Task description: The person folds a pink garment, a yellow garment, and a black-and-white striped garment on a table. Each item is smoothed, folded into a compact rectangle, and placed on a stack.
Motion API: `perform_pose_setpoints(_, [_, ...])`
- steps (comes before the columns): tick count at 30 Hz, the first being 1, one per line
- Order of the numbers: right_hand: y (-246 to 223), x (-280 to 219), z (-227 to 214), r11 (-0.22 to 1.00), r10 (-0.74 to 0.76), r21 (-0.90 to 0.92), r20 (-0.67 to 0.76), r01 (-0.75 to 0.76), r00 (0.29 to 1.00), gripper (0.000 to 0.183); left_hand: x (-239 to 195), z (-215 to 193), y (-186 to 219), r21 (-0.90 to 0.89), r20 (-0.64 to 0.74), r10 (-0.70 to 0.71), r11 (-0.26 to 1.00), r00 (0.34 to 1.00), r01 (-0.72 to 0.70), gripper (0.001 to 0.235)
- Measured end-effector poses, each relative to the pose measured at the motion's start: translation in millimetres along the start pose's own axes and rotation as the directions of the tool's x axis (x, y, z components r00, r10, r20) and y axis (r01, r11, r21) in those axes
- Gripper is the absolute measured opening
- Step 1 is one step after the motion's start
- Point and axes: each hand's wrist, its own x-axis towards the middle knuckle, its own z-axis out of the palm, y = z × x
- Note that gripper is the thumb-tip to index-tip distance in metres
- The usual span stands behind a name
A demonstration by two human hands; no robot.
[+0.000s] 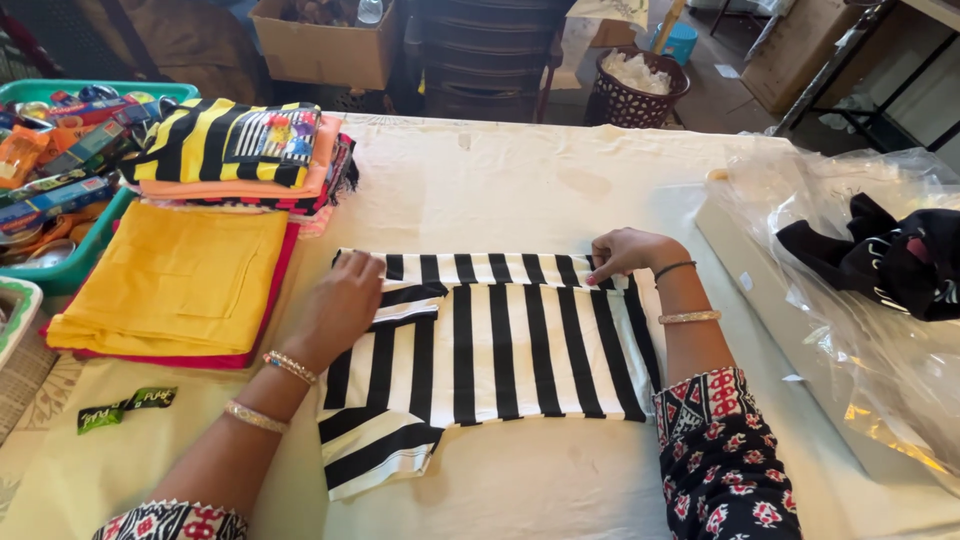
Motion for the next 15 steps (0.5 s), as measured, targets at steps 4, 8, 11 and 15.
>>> perform_pose_setpoints(4, [-8,-4,-7,0.994,0.005,-0.111,-0.020,-0.007,1.000,0.044,-10,24,-31,0.232,0.150,-0.122,0.969,0.981,0.085,0.028])
perform_pose_setpoints(8, [-39,-40,-16,0.973,-0.032,-0.232,-0.174,-0.010,0.984,0.040,-18,41,-56,0.192,0.088,-0.132,0.975,0.987,0.114,0.043])
perform_pose_setpoints(11, [-88,-93,-17,0.978,-0.126,-0.192,-0.251,0.078,0.960,0.039,-15,29,-50,0.183,0.056,-0.136,0.975,0.989,0.124,0.050])
perform_pose_setpoints(15, [-121,-153,7,0.920,-0.386,-0.122,-0.125,0.372,0.914,0.025,1,-31,-7,0.265,0.230,-0.181,0.957,0.956,0.117,0.031])
